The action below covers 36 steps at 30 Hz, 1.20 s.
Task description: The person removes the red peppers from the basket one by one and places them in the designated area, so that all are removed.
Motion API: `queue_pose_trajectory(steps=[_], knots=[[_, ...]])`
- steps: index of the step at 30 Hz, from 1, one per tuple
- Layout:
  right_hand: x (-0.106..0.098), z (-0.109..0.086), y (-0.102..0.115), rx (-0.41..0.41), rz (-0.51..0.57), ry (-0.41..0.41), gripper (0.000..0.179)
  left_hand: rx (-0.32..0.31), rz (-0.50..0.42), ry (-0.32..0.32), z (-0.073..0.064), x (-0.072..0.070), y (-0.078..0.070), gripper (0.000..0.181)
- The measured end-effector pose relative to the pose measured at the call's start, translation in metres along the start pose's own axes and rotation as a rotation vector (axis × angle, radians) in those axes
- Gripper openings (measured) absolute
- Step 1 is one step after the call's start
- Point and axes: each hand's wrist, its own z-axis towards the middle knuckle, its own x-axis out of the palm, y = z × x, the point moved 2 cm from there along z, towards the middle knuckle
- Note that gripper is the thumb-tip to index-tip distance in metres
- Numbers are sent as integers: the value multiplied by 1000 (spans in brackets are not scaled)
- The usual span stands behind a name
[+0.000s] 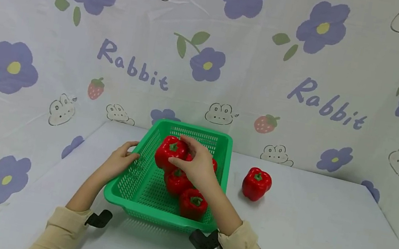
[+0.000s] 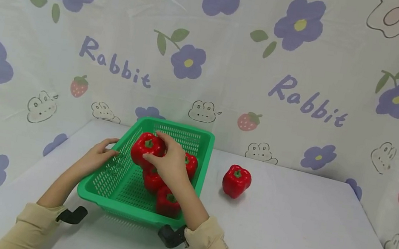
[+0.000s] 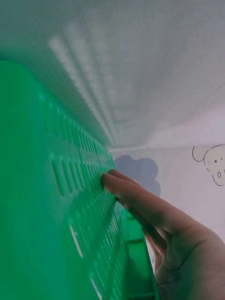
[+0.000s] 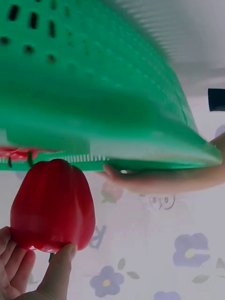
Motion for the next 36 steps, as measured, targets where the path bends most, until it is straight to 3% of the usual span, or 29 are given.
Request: queue_pose_trajectory(steps=[14,24,36], knots=[[-48,-12,-5,-22,30,-44,66,3,-10,0,1,2,-1,57],[-89,-24,-20,42,-5,-107,67,-6,2,1,1,1,-2,58],[-144,-38,-40,138,-45,-240,70,-9,13,-6,-1,1,-3,58]])
